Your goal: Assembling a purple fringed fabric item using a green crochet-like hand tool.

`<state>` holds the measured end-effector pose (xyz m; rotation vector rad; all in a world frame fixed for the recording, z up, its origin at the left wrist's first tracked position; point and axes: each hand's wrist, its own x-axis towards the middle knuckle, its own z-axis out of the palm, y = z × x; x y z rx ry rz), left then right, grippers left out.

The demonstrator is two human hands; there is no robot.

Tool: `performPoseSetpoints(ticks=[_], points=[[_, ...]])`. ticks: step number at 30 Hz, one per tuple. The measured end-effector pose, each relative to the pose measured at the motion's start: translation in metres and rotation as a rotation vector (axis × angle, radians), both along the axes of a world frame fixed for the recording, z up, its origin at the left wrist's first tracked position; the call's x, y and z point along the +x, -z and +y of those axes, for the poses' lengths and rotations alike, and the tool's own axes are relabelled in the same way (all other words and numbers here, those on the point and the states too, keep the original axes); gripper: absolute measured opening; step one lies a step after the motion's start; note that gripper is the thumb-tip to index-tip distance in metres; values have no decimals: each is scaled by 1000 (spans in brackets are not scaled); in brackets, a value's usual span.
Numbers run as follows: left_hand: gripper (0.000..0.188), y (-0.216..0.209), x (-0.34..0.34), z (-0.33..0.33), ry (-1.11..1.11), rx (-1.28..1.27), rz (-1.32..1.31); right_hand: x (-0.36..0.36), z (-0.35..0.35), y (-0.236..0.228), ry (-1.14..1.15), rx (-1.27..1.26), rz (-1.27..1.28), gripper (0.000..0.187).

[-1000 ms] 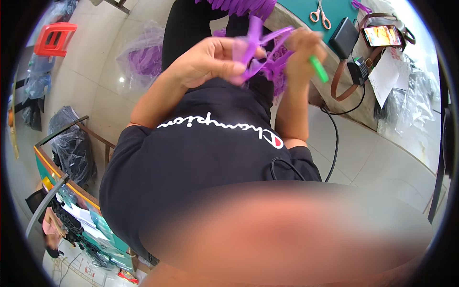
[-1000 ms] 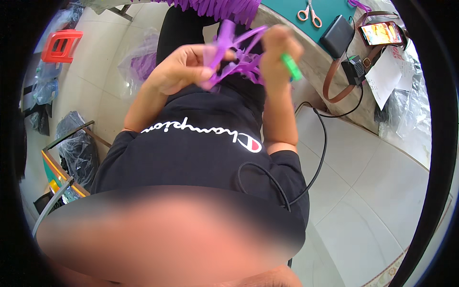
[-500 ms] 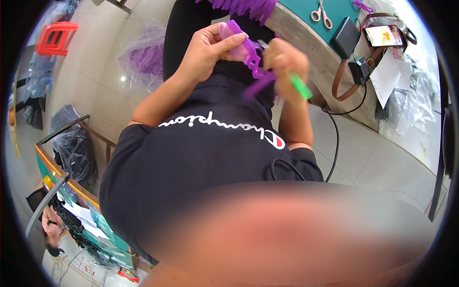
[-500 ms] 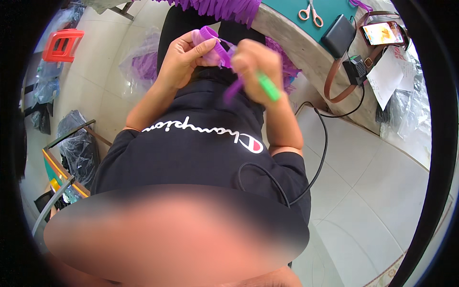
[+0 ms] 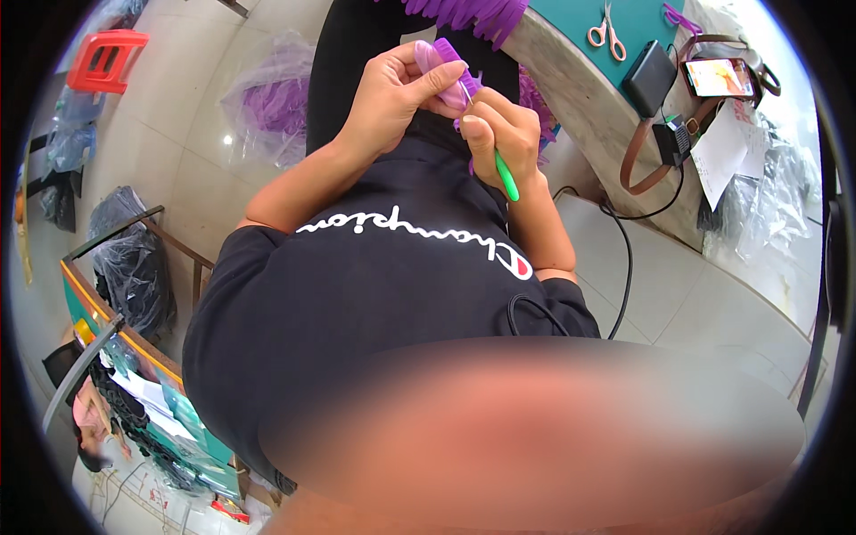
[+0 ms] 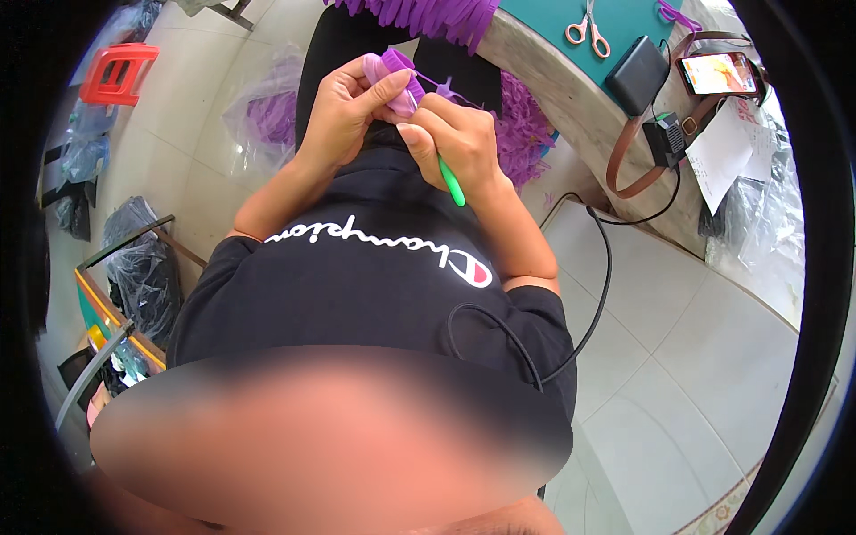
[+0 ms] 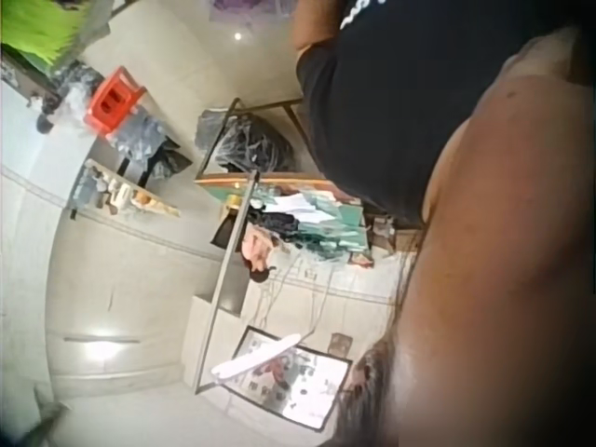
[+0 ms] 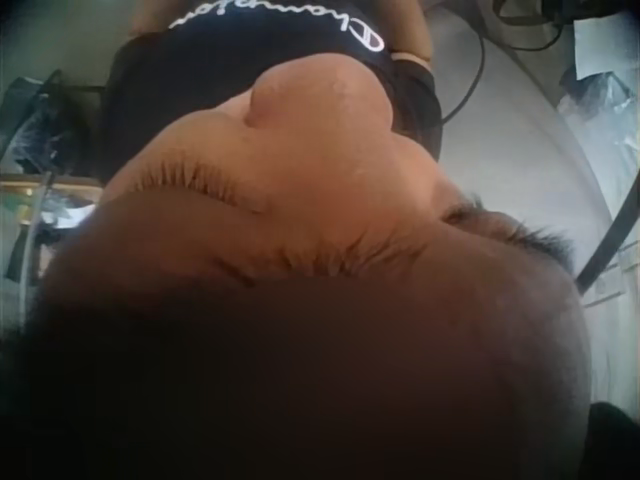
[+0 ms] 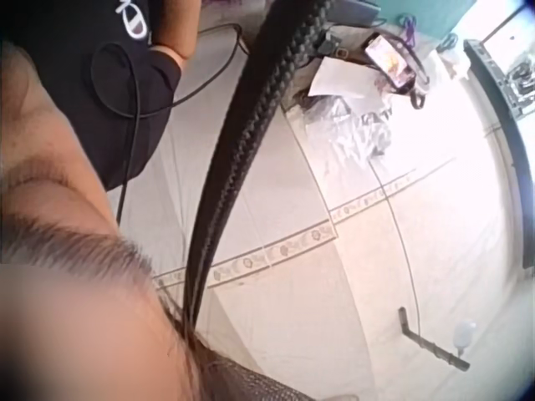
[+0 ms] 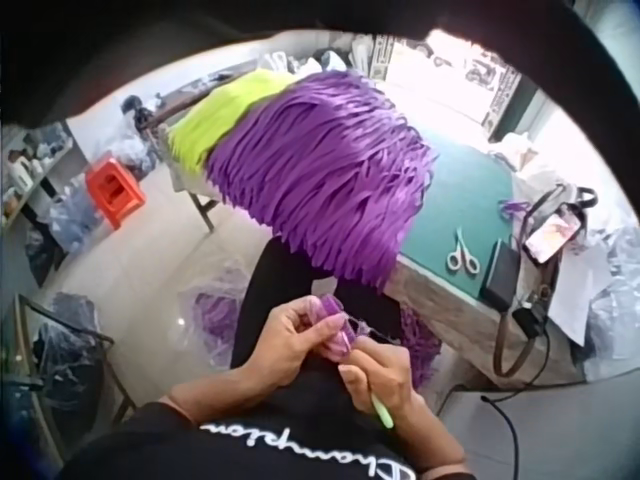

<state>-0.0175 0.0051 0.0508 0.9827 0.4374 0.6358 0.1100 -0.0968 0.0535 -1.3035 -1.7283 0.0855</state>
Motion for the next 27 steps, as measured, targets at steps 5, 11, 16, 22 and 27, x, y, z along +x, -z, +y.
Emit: performPoseSetpoints(ticks=[5, 11, 16, 22, 27], points=[[11, -1, 0, -2, -25, 69, 20, -6, -1, -5, 108, -38, -101, 40], [10, -5, -1, -2, -14, 88, 18, -5, -3, -10, 39, -14, -61, 36], [10, -3, -1, -3, -27, 95, 30, -7, -4, -11, 75, -36, -98, 34], [10, 0, -2, -5, -93, 267, 79, -10, -3, -24, 220, -500, 166, 41], [17, -6, -5, 9, 78, 80, 27, 29, -11, -22, -67, -338, 1073, 44]])
